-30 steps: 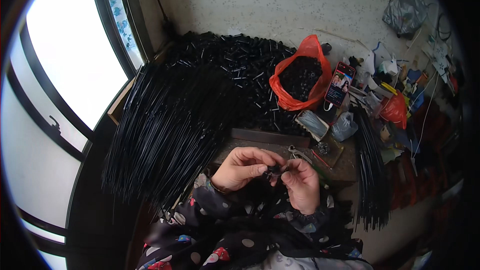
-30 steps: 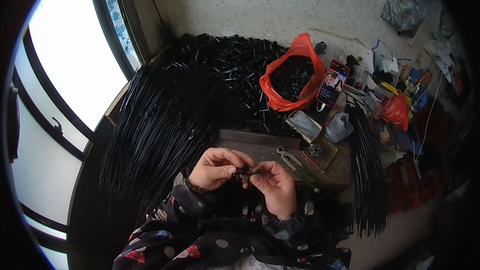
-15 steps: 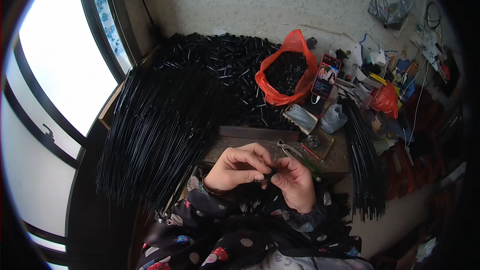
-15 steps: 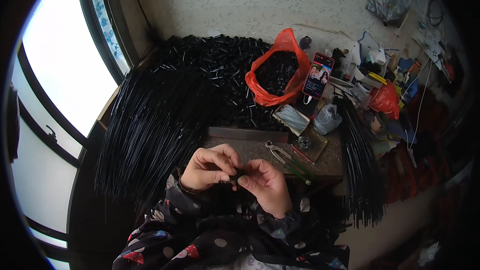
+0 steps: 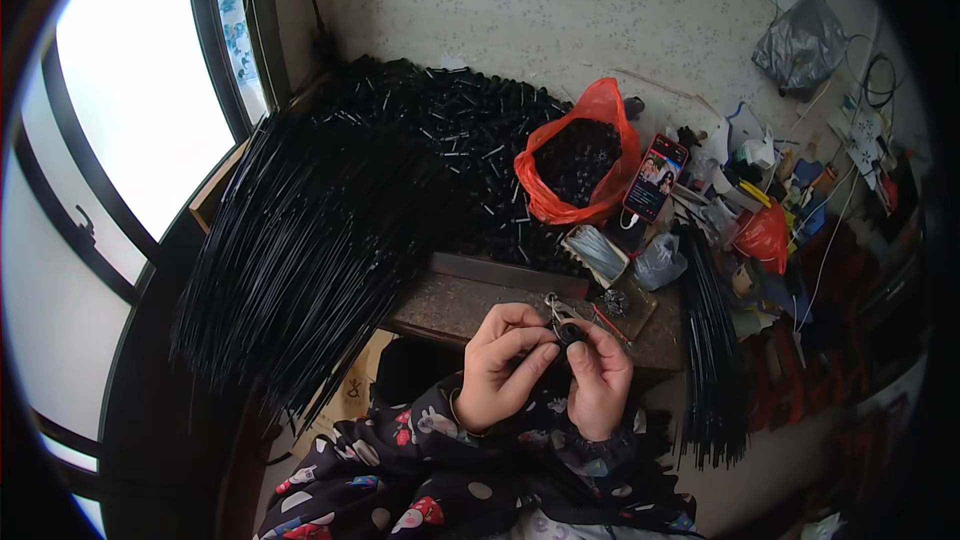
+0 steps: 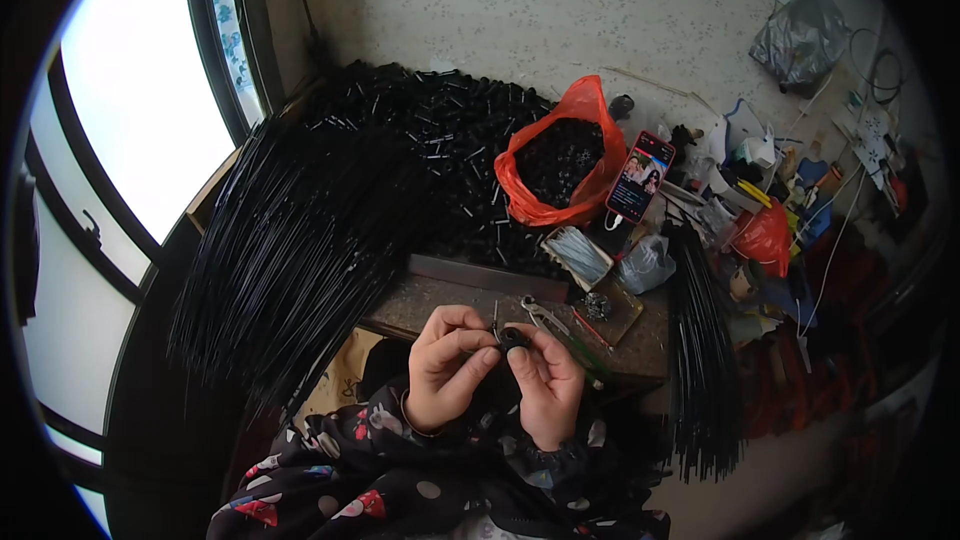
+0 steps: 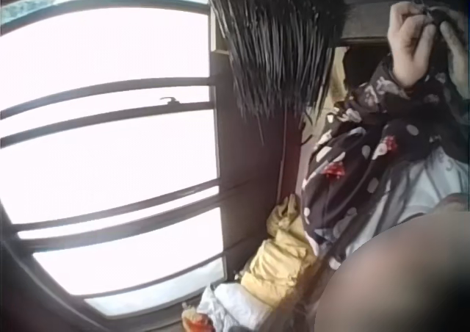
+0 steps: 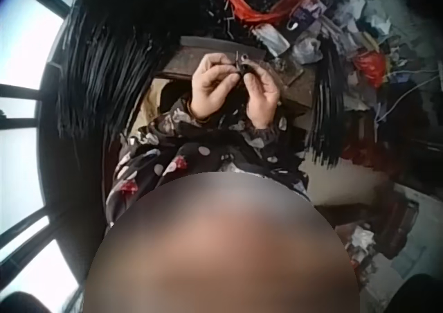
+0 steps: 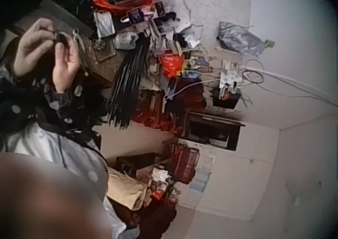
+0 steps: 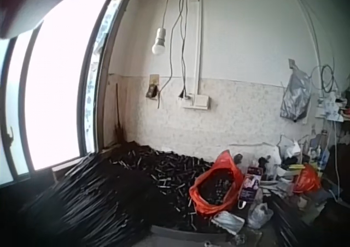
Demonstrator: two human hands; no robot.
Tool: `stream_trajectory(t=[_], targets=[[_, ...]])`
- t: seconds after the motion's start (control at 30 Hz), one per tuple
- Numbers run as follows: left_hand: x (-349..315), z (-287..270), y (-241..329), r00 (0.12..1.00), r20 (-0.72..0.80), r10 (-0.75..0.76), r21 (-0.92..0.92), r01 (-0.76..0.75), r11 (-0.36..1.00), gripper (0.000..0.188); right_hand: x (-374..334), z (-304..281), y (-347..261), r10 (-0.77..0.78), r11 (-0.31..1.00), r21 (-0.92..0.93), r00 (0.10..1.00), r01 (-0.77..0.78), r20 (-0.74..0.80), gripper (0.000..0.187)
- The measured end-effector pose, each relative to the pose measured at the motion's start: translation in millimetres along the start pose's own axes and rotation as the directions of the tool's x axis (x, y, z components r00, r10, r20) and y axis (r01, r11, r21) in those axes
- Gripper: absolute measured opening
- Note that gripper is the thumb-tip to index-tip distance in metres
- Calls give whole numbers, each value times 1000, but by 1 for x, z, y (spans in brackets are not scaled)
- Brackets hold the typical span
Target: Manually processing and assembling black wiring components using a crimping tool and an assembly jig on a workbench.
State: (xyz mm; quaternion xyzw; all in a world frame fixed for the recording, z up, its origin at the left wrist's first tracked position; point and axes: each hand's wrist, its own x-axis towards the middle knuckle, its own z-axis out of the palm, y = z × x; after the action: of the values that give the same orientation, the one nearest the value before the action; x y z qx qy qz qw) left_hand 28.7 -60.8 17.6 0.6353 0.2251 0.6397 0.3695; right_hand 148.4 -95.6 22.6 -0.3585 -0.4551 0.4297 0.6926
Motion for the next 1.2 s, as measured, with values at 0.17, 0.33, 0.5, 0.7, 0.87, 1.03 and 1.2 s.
stream_trajectory(t=[0.17,0.33,0.5,0.7,0.87,1.03,1.2], targets=[[0,-2,-8,967,89,-239,-426,254,869,8,4,-7,4,57,986,152,997,-63,44,23],[0,-3,0,965,58,-257,-468,253,846,16,9,-4,2,27,1000,7,995,-28,95,22],[3,-11,-7,958,191,-214,-388,274,880,18,8,-12,-1,-1,998,-61,994,8,110,21],[2,-9,-2,946,195,-258,-415,318,852,25,10,-12,-5,-15,985,-166,983,46,181,19],[9,-7,4,976,215,21,105,-45,993,27,16,-29,-1,276,913,214,912,-348,303,7],[6,-11,3,837,513,-188,-206,332,920,39,14,-24,11,76,990,96,974,-99,214,39],[-2,-19,-4,608,786,-113,-274,506,818,65,11,-15,-15,277,961,-114,892,-253,357,76]])
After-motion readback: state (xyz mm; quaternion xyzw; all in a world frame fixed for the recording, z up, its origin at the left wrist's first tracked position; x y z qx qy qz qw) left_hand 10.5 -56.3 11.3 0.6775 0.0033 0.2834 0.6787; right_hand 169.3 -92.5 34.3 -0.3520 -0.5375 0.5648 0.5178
